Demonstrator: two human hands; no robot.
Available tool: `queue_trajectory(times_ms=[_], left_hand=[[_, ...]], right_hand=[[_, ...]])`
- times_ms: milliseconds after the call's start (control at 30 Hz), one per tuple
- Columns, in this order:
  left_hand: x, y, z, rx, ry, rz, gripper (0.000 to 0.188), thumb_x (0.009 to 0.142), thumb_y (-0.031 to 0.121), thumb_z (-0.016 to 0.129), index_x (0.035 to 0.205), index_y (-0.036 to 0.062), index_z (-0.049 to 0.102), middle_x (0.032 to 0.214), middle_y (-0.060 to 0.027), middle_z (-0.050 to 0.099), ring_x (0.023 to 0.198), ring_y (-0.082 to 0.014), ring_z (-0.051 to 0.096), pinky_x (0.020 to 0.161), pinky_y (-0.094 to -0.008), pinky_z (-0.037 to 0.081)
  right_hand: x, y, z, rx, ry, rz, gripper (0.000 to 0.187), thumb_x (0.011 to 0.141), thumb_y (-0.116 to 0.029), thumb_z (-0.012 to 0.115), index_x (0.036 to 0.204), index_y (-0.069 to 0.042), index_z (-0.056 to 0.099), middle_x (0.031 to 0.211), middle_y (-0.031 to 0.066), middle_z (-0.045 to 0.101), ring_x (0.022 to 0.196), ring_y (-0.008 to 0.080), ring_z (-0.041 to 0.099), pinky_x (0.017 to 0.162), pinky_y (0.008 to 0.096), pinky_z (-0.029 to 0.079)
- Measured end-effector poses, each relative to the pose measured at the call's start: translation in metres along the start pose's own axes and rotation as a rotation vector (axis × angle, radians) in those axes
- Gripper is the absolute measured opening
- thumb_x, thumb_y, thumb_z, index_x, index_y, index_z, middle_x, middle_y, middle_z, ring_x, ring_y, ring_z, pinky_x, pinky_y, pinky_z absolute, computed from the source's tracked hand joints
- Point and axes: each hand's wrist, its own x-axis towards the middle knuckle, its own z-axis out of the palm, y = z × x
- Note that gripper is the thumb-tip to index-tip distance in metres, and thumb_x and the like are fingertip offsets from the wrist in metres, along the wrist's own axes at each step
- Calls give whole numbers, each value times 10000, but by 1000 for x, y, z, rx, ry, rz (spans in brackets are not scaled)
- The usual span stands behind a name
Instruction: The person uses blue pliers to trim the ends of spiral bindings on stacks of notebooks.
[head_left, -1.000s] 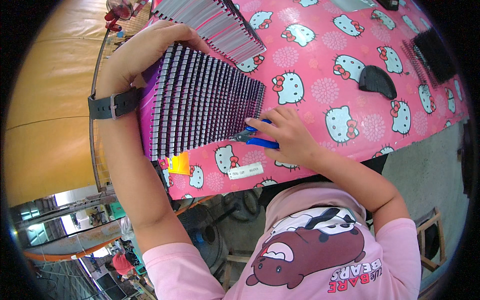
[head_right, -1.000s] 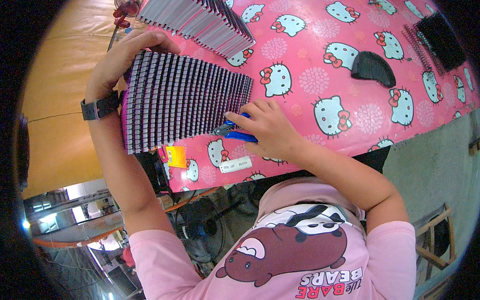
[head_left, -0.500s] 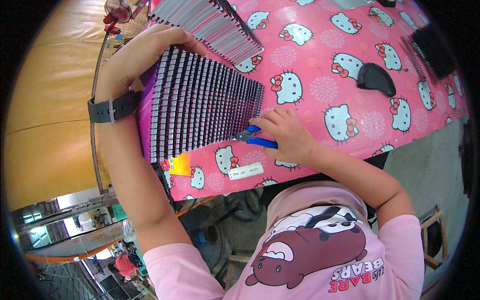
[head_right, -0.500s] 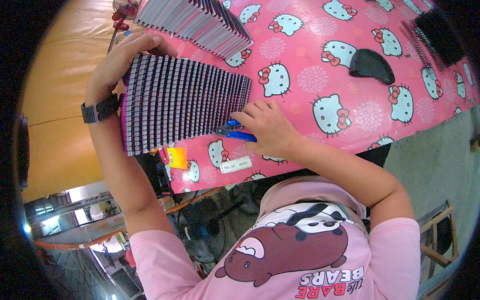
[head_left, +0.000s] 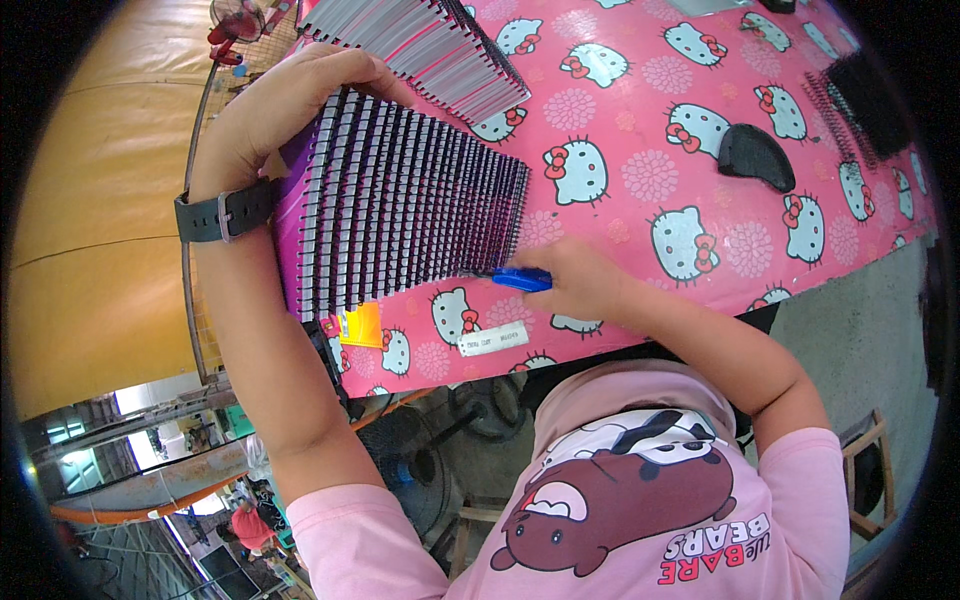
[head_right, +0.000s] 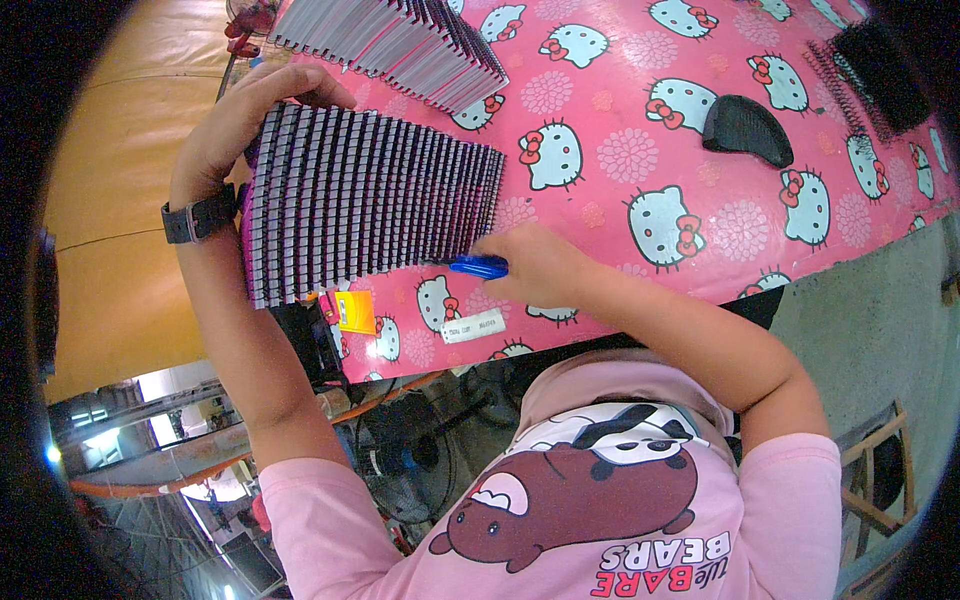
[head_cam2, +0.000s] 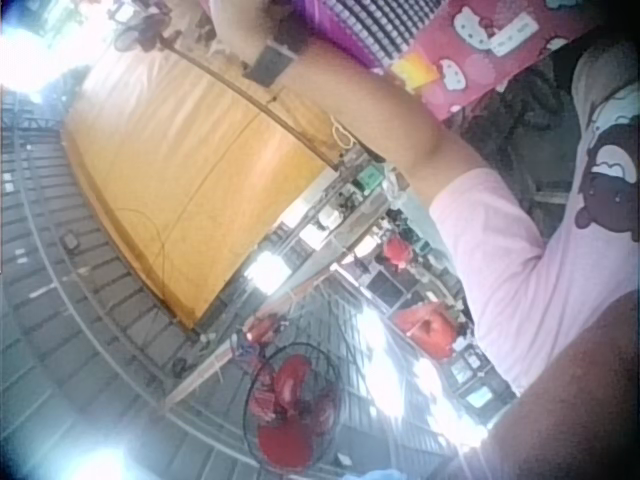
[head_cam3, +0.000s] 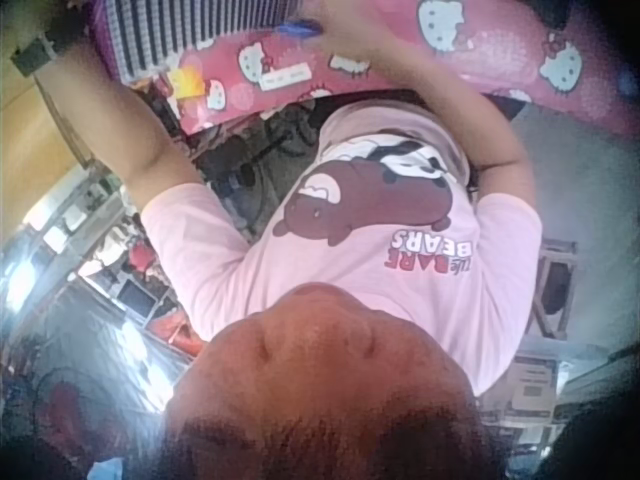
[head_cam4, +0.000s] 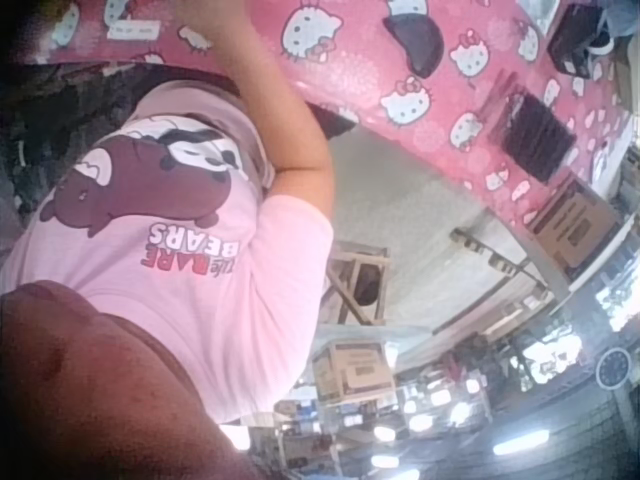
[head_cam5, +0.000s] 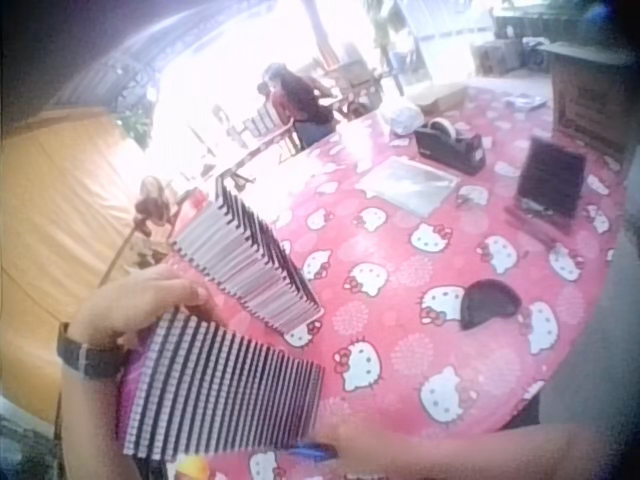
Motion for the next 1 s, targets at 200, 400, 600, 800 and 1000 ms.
queue_trajectory(times_ms=[200, 400, 600, 800, 1000], left_hand=[[0, -1, -2, 41, 2, 3, 364, 901, 293, 439, 874, -5, 646, 820, -66, 638, 776, -127, 588, 752, -247, 442], [-2, 3, 0, 26, 27, -3, 363, 901, 291, 440, 875, -7, 645, 814, -64, 639, 768, -126, 590, 750, -246, 446], [0, 2, 0, 9, -3, 0, 366, 898, 289, 439, 875, -11, 647, 823, -67, 645, 761, -128, 591, 750, -243, 447], [-1, 0, -1, 18, -23, 26, 380, 897, 293, 429, 882, -19, 645, 827, -69, 645, 767, -132, 593, 756, -250, 449], [-1, 3, 1, -19, -14, -14, 382, 899, 298, 428, 884, -17, 644, 827, -66, 642, 777, -133, 590, 756, -250, 447]], right_hand=[[-3, -11, -5, 455, -390, 382, 386, 648, -211, 679, 993, -65, 590, 824, 103, 582, 788, 251, 569, 704, 389, 432], [-8, -4, 2, -302, 0, -47, 505, 663, -224, 688, 1121, -96, 517, 973, 70, 517, 944, 246, 466, 819, 397, 323], [-10, -3, 2, -343, 102, -109, 455, 671, -199, 691, 1086, -91, 540, 903, 72, 531, 878, 239, 501, 774, 390, 365], [2, -11, -13, 694, -606, 705, 401, 672, -197, 668, 1047, -87, 575, 815, 77, 554, 772, 235, 558, 714, 354, 448], [-14, -7, 4, -272, 49, -9, 376, 663, -183, 657, 1009, -69, 567, 846, 80, 570, 766, 232, 571, 692, 338, 451]])
